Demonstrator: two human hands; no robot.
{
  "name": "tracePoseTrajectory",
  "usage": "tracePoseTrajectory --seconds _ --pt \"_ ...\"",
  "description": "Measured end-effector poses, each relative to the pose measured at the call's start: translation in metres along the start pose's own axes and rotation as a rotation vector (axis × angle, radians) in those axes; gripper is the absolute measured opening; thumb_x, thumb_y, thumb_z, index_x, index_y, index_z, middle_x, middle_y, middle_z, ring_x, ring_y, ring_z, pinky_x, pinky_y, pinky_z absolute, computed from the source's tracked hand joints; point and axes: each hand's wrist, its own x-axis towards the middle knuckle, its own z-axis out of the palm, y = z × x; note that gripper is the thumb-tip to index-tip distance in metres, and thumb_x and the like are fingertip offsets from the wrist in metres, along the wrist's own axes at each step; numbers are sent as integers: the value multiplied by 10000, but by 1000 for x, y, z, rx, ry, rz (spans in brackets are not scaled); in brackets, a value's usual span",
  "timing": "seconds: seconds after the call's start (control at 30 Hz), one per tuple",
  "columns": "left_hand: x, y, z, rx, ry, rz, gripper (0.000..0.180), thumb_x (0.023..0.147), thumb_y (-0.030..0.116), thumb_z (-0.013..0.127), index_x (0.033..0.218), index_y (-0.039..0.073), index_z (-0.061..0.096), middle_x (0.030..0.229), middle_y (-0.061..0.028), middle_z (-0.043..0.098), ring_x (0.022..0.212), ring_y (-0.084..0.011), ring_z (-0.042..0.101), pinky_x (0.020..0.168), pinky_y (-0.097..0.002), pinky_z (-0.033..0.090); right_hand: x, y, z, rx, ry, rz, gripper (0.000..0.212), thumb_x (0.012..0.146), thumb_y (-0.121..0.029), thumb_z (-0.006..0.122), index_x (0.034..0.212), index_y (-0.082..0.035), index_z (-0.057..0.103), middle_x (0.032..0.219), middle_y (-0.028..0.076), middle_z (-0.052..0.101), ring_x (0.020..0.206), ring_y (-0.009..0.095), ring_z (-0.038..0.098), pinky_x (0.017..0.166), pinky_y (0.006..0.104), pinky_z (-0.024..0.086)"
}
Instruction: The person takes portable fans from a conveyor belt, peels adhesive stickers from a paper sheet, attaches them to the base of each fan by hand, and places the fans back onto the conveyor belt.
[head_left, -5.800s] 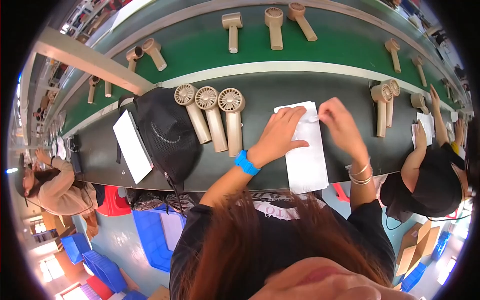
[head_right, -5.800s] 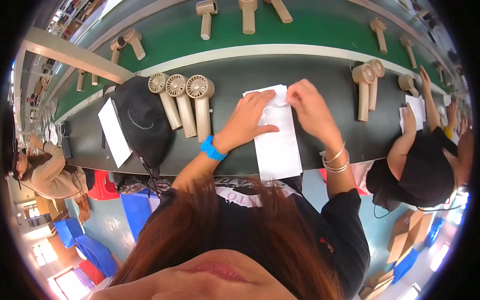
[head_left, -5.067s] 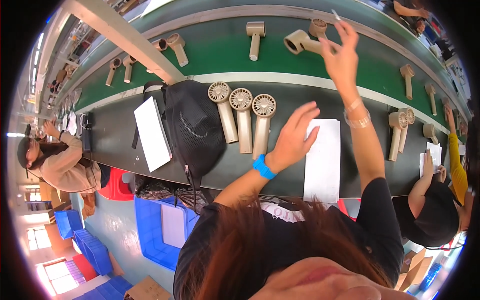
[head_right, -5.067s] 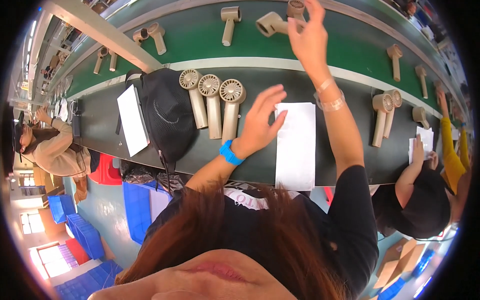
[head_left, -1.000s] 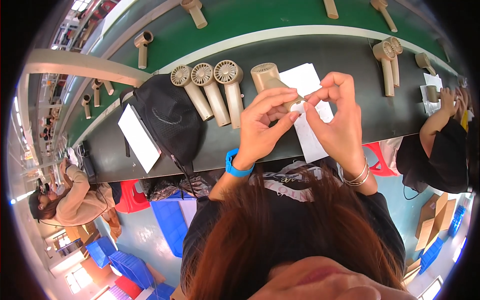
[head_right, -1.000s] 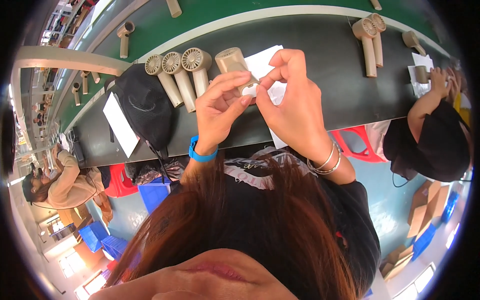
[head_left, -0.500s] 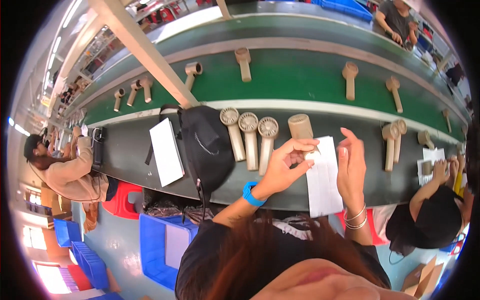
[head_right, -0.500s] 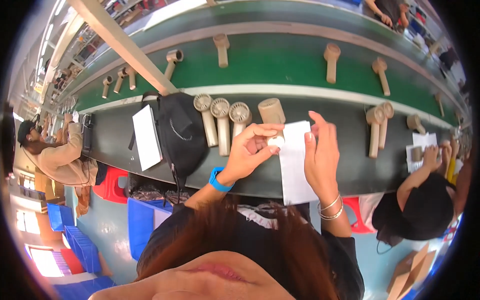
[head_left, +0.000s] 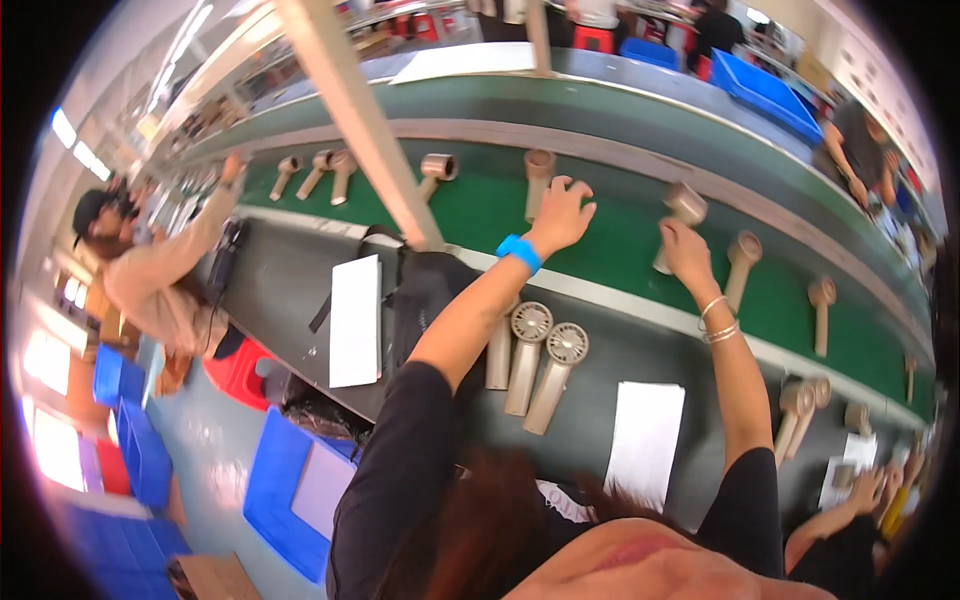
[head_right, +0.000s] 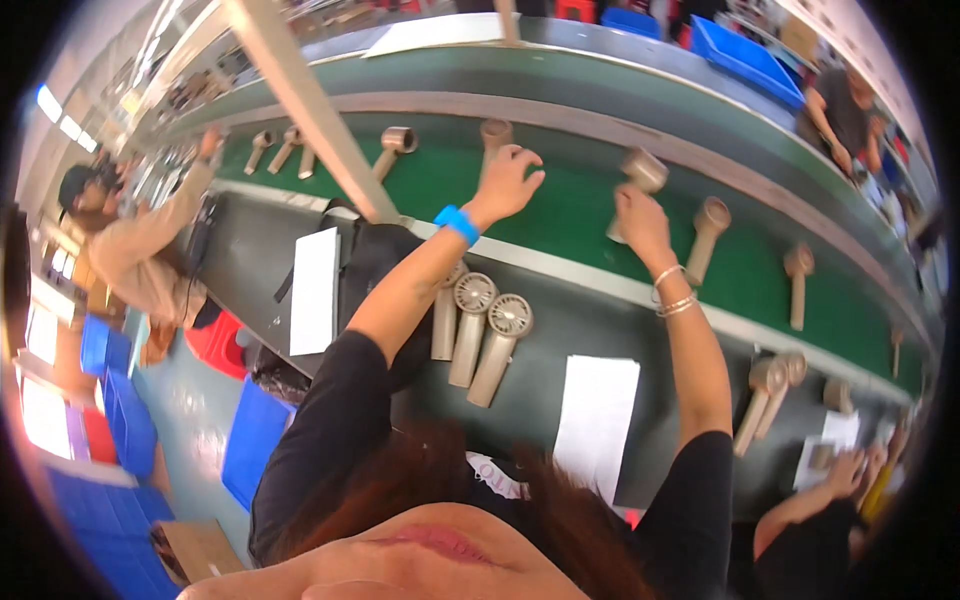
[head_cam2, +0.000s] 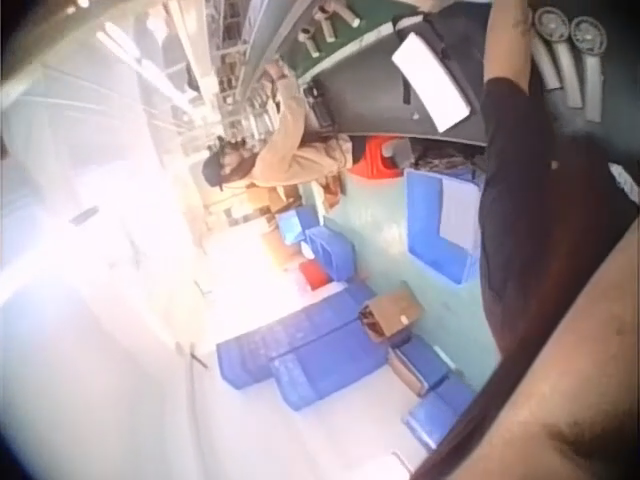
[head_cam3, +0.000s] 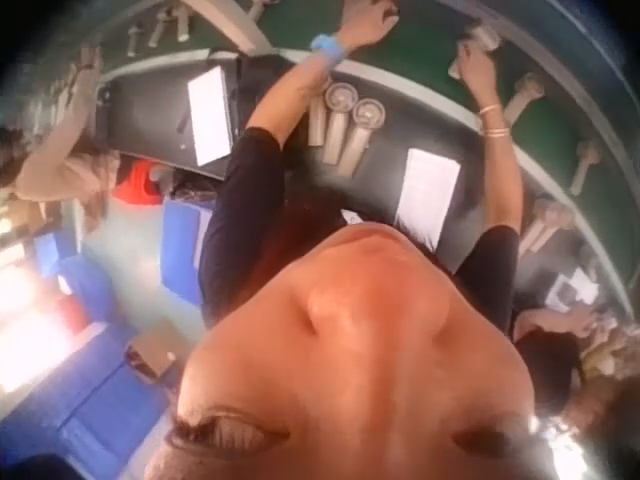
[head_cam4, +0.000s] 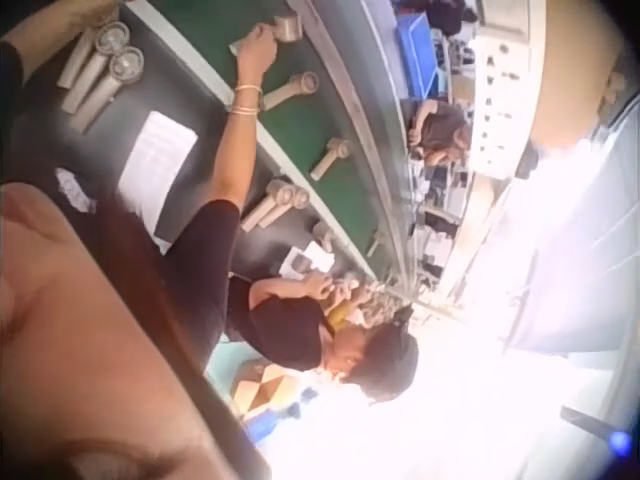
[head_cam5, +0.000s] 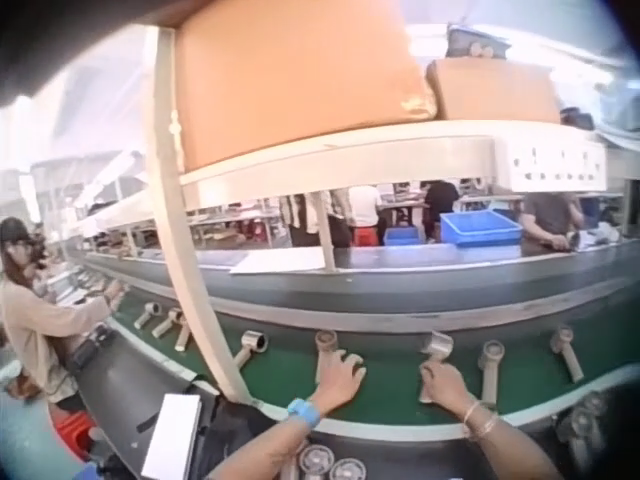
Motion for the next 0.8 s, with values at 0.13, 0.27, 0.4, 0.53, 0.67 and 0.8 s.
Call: tracePoseTrajectory --seconds 0.13,0.27,0.4,0.53,0.67,0.8 --pt "4 -55 22 595 -252 -161 349 812 298 658 1088 87 624 1192 -256 480 1055 -427 517 852 -467 485 -6 11 -3 -298 -193 162 348 949 -396 444 1166 -155 569 881 214 639 878 422 608 723 510 487" --pt "8 -88 15 419 -297 -248 227 866 209 519 984 56 638 1098 -256 524 996 -424 556 810 -481 500 -29 -38 -35 -352 -13 65 256 929 -284 523 1130 -129 555 831 159 581 725 356 623 621 444 498" --pt "13 -88 -6 269 27 -85 224 788 85 511 929 91 684 901 -267 595 902 -420 567 780 -506 495 -74 -56 -84 43 150 -99 316 777 48 641 1067 -64 583 756 79 534 607 218 567 563 362 458" --pt "24 -11 -59 146 133 127 271 757 152 658 999 37 614 886 -244 621 807 -407 624 694 -469 511 -148 -77 -141 365 61 280 171 767 66 655 927 16 621 701 2 596 639 44 540 596 200 441" --pt "2 74 -114 -137 380 170 483 708 277 813 1019 28 540 811 -143 664 678 -226 650 626 -335 516 -214 -82 -161 497 42 424 134 854 -48 626 980 -2 629 760 23 627 706 62 574 651 209 468" --pt "-47 135 -145 -796 227 105 338 775 62 761 1020 -7 539 883 -92 683 728 -91 611 630 -202 484 -264 -106 -141 274 -248 338 513 769 -167 722 1222 -53 509 1192 128 501 1021 244 553 794 319 486"
